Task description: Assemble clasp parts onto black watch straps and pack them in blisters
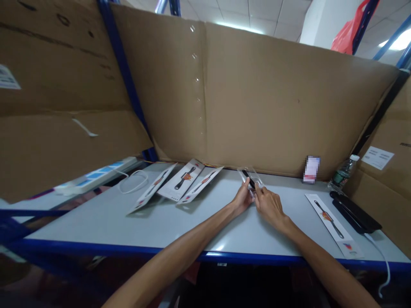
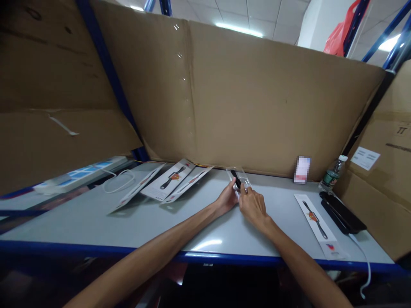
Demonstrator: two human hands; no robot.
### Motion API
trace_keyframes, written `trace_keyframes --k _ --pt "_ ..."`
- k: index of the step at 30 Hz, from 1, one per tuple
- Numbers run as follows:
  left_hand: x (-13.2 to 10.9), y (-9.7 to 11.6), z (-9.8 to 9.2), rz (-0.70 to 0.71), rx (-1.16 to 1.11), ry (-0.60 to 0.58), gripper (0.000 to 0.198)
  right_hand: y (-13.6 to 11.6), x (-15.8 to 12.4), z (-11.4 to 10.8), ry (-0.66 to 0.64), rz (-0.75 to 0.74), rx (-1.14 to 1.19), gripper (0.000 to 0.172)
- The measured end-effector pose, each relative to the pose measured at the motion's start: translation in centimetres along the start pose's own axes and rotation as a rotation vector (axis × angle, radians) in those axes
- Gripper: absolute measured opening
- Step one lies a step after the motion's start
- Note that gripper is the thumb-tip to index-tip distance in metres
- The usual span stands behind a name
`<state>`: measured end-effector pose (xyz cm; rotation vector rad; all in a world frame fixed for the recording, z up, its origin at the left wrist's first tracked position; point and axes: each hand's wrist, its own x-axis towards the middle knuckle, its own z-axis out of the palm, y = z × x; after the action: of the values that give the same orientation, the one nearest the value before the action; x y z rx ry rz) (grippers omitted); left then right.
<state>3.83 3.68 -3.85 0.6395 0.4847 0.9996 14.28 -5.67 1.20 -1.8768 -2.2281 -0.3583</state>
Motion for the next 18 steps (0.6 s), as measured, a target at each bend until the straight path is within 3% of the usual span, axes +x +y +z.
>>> trace_keyframes --k 4,9,13,16,18 --pt "-0.3 0.3 0.2 0.106 0.069 0.021 0.027 0.0 -0.1 0.1 -0.009 -0.005 0.063 0.050" --pt "-0.2 0.5 0.0 0.039 0.047 0.076 0.025 0.3 0.2 1.0 0.075 0.016 0.218 0.041" --pt "-0.4 0.7 -0.2 -0.001 0.076 0.067 0.026 1.3 1.0 1.1 0.298 0.086 0.555 0.021" --pt "-0.6 0.8 0.0 0.014 0.167 0.061 0.021 2.6 1.6 0.6 0.473 0.156 0.892 0.022" --pt "-0.7 0.8 0.2 0.047 0.200 0.059 0.018 3.5 2.0 0.4 0.504 0.231 1.103 0.024"
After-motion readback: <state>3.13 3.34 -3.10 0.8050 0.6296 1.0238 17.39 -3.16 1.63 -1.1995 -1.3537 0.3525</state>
